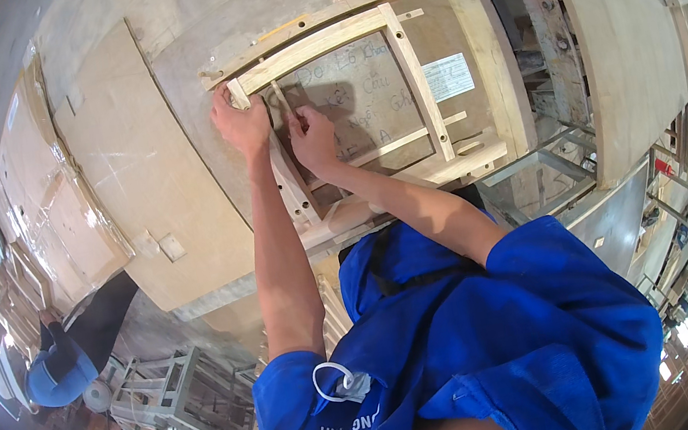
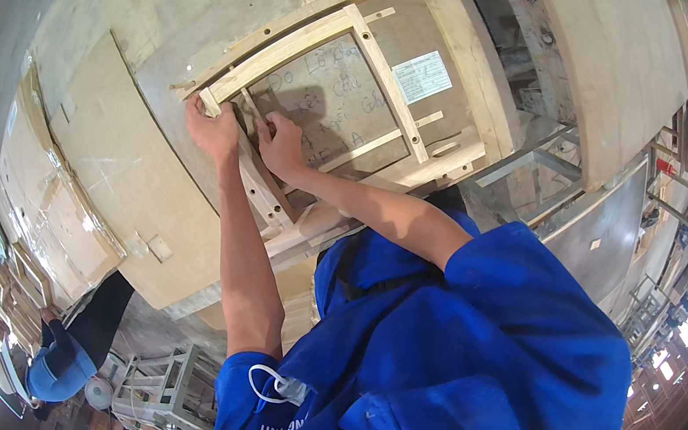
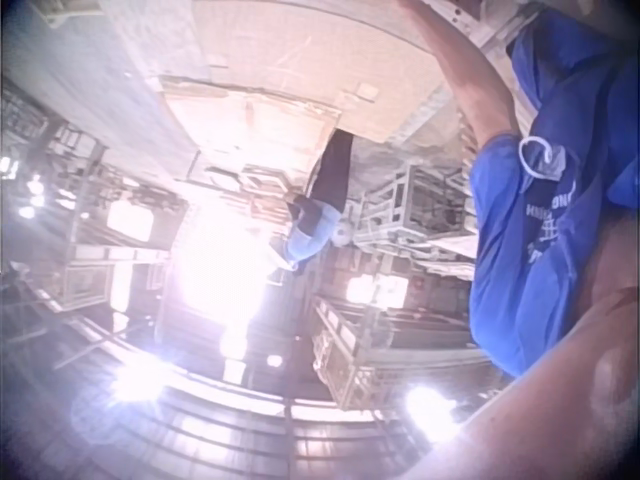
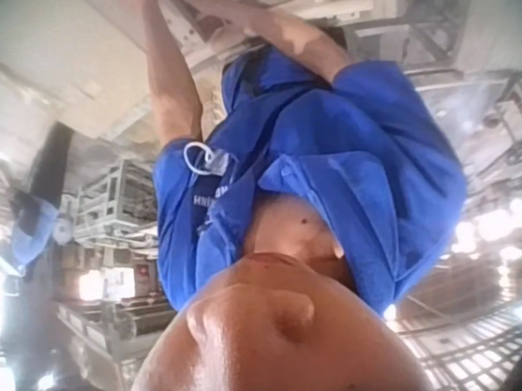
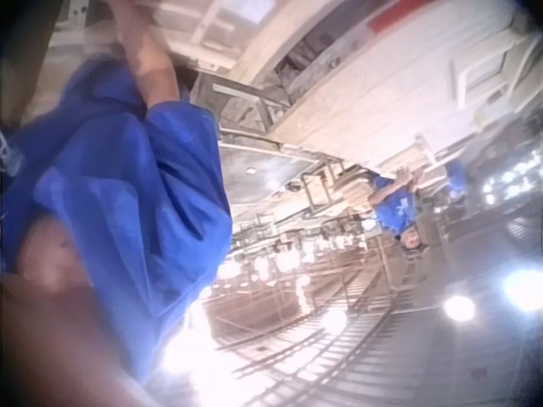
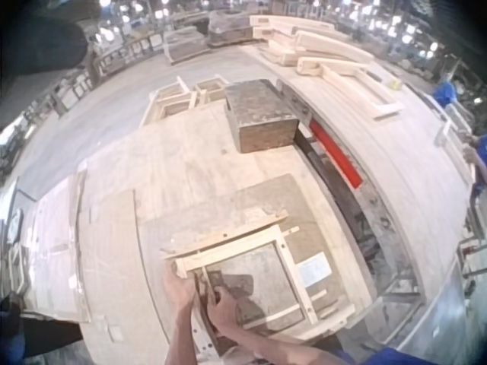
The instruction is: The person assembles wooden chair frames by hand in a workshop. They repeatedly pick up frame components, align them on a workbench, insert dowels into pre-drilled holes, and place completed frames aside. The process is repeated multiple times with consistent handling of the same frame parts.
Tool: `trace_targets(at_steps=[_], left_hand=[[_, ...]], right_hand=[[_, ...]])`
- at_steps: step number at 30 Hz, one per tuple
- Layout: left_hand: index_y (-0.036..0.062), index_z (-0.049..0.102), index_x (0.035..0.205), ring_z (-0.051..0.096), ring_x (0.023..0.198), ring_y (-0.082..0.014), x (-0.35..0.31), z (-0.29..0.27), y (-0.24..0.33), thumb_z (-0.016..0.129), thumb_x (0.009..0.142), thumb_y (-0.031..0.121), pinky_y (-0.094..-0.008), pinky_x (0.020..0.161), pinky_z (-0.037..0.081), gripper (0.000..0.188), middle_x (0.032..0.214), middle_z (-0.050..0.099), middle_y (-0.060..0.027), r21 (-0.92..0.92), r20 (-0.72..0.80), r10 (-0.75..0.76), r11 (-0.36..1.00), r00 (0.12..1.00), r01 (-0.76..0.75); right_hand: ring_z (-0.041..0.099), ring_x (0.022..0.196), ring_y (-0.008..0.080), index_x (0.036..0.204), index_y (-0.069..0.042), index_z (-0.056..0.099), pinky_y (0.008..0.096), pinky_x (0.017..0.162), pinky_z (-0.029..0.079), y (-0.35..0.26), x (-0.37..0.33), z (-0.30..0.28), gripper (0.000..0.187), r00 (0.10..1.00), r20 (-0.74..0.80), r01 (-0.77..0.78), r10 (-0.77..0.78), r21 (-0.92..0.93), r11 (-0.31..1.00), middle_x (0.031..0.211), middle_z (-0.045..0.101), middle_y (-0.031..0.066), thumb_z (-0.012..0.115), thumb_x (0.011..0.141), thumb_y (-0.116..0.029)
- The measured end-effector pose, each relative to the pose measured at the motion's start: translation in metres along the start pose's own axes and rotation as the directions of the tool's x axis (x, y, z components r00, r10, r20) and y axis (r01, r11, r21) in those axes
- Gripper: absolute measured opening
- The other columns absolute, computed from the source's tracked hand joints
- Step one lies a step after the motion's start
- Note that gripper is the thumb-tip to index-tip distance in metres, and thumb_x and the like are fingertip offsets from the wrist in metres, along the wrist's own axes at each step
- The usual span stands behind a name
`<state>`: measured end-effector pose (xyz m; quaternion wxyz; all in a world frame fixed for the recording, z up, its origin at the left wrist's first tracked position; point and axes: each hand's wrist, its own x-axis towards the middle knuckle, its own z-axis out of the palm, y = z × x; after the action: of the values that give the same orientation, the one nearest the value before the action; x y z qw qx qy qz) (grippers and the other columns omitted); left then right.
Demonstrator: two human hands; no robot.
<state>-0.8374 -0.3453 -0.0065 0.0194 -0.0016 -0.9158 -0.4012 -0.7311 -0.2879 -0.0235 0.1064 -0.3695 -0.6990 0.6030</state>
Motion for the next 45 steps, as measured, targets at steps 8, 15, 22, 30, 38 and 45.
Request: trace_targets(at_steps=[8, 15, 22, 30, 38, 45], left_hand=[[0.0067, 0.056, 0.119, 0.053, 0.111, -0.0315, 0.0, 0.001, -0.004, 0.068, 0.067, 0.01, -0.0416, 0.096, 0.043, 0.053, 0.108, 0.065, -0.0113, -0.01, -0.012, -0.014, 1.0, 1.0, 0.014], [0.0064, 0.056, 0.119, 0.053, 0.111, -0.0321, -0.001, 0.0, 0.0, 0.068, 0.068, 0.01, -0.0422, 0.096, 0.043, 0.053, 0.11, 0.065, -0.0116, 0.027, -0.006, 0.009, 1.0, 1.0, -0.009], [0.007, 0.057, 0.117, 0.055, 0.107, -0.0318, 0.0, 0.006, -0.015, 0.068, 0.068, 0.013, -0.0423, 0.094, 0.044, 0.051, 0.108, 0.065, -0.0113, -0.027, -0.01, 0.015, 1.0, 1.0, -0.015], [0.008, 0.057, 0.118, 0.055, 0.108, -0.0304, -0.001, 0.004, -0.009, 0.068, 0.068, 0.015, -0.041, 0.094, 0.044, 0.051, 0.109, 0.066, -0.0105, -0.023, -0.023, 0.005, 1.0, 1.0, -0.005], [0.0097, 0.058, 0.119, 0.054, 0.112, -0.028, 0.0, 0.0, -0.007, 0.067, 0.07, 0.017, -0.0389, 0.096, 0.044, 0.051, 0.111, 0.066, -0.0082, -0.019, -0.008, -0.016, 1.0, 1.0, 0.016], [0.0114, 0.058, 0.119, 0.053, 0.115, -0.0263, 0.001, 0.001, -0.007, 0.068, 0.07, 0.017, -0.0386, 0.098, 0.043, 0.05, 0.113, 0.066, -0.0064, 0.009, 0.008, -0.063, 0.998, 0.998, 0.063]], right_hand=[[0.046, 0.05, 0.0102, 0.078, -0.006, 0.056, 0.0238, 0.045, 0.035, -0.014, 0.014, -0.028, 0.029, 0.762, 0.543, -0.622, 0.353, 0.462, 0.633, 0.062, 0.051, -0.001, 0.052, 0.1, -0.025], [0.044, 0.054, 0.0081, 0.081, -0.006, 0.052, 0.0242, 0.044, 0.032, -0.013, 0.005, -0.019, 0.024, 0.841, 0.4, -0.521, 0.365, 0.414, 0.746, 0.062, 0.049, -0.0014, 0.055, 0.098, -0.022], [0.053, 0.052, 0.0152, 0.077, -0.001, 0.056, 0.0328, 0.052, 0.045, 0.042, -0.068, -0.025, 0.024, 0.955, 0.179, -0.251, 0.235, 0.071, 0.965, 0.061, 0.06, 0.0081, 0.066, 0.089, -0.02], [0.054, 0.05, 0.0112, 0.08, 0.001, 0.063, 0.0264, 0.048, 0.041, -0.047, 0.018, -0.165, 0.022, 0.973, 0.074, -0.19, 0.218, -0.272, 0.943, 0.062, 0.063, 0.0055, 0.064, 0.091, -0.017], [0.064, 0.059, 0.0176, 0.078, 0.004, 0.065, 0.0319, 0.059, 0.05, -0.081, 0.024, -0.188, 0.02, 0.988, -0.049, -0.153, 0.145, -0.373, 0.915, 0.065, 0.068, 0.012, 0.065, 0.087, -0.014], [0.062, 0.057, 0.0324, 0.076, 0.006, 0.06, 0.0391, 0.058, 0.048, -0.064, 0.018, -0.179, 0.019, 0.995, -0.047, 0.059, -0.093, -0.487, 0.871, 0.061, 0.061, 0.0193, 0.064, 0.086, -0.01]])
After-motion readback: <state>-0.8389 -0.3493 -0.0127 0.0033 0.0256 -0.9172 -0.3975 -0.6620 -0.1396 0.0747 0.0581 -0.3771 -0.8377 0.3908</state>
